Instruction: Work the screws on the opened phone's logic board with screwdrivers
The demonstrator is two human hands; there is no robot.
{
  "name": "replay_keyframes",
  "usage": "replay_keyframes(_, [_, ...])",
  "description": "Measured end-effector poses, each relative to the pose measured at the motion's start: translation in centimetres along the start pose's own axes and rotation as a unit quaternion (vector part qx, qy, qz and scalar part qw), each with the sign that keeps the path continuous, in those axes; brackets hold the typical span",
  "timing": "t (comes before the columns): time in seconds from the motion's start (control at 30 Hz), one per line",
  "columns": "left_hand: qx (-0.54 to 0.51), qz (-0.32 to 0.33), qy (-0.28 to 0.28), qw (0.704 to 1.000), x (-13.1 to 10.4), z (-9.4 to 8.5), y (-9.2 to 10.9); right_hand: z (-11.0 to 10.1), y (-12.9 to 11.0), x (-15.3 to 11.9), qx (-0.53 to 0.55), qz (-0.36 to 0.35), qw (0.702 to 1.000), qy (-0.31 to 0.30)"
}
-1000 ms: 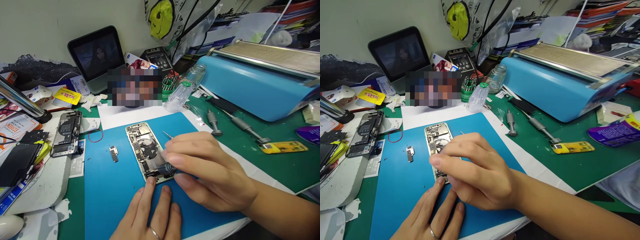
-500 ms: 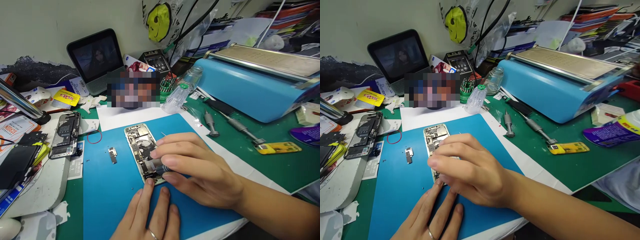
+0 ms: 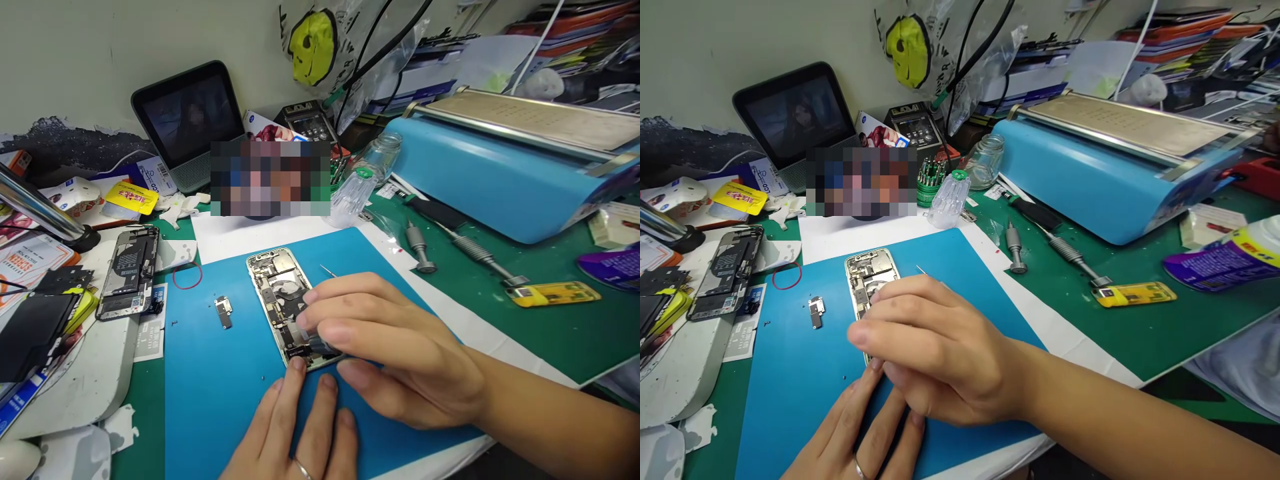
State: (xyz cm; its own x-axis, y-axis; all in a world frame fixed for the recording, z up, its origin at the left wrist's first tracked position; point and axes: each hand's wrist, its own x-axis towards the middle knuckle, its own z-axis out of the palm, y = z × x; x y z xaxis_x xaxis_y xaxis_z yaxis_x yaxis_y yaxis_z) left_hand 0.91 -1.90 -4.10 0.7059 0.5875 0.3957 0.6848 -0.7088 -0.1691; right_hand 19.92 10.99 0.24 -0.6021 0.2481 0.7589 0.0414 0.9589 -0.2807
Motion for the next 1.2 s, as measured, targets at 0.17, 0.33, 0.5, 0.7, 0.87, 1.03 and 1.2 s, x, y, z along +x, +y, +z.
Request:
replay_keyframes(0.17, [-0.003,0.013,0.011,1.0,0.16,0.09,-0.44,-0.03,-0.06,-0.12,0.023,0.014,1.0,0.004])
replay_keyframes(0.33, [-0.005,0.011,0.008,1.0,0.12,0.07,-0.38,0.12,0.04,-0.13,0.03,0.02,0.999,0.001])
replay_keyframes(0.5, [-0.008,0.015,-0.01,1.0,-0.02,-0.05,-0.34,0.11,0.11,-0.14,0.035,0.018,0.999,0.009])
replay_keyframes(0.7, [-0.004,0.018,-0.025,1.0,-0.44,0.19,-0.05,-0.08,0.02,0.06,0.021,0.026,0.999,0.005])
replay_keyframes(0.87, [-0.004,0.011,-0.027,1.0,-0.53,0.18,-0.05,-0.14,0.0,0.11,0.018,0.024,1.0,0.002])
replay_keyframes(1.03, [-0.004,0.018,-0.021,1.0,-0.34,0.12,-0.44,0.03,-0.03,-0.02,0.032,0.024,0.999,0.01])
replay_keyframes(1.2, [-0.005,0.015,-0.006,1.0,-0.24,0.2,-0.13,0.02,0.1,-0.04,0.043,0.02,0.999,0.004])
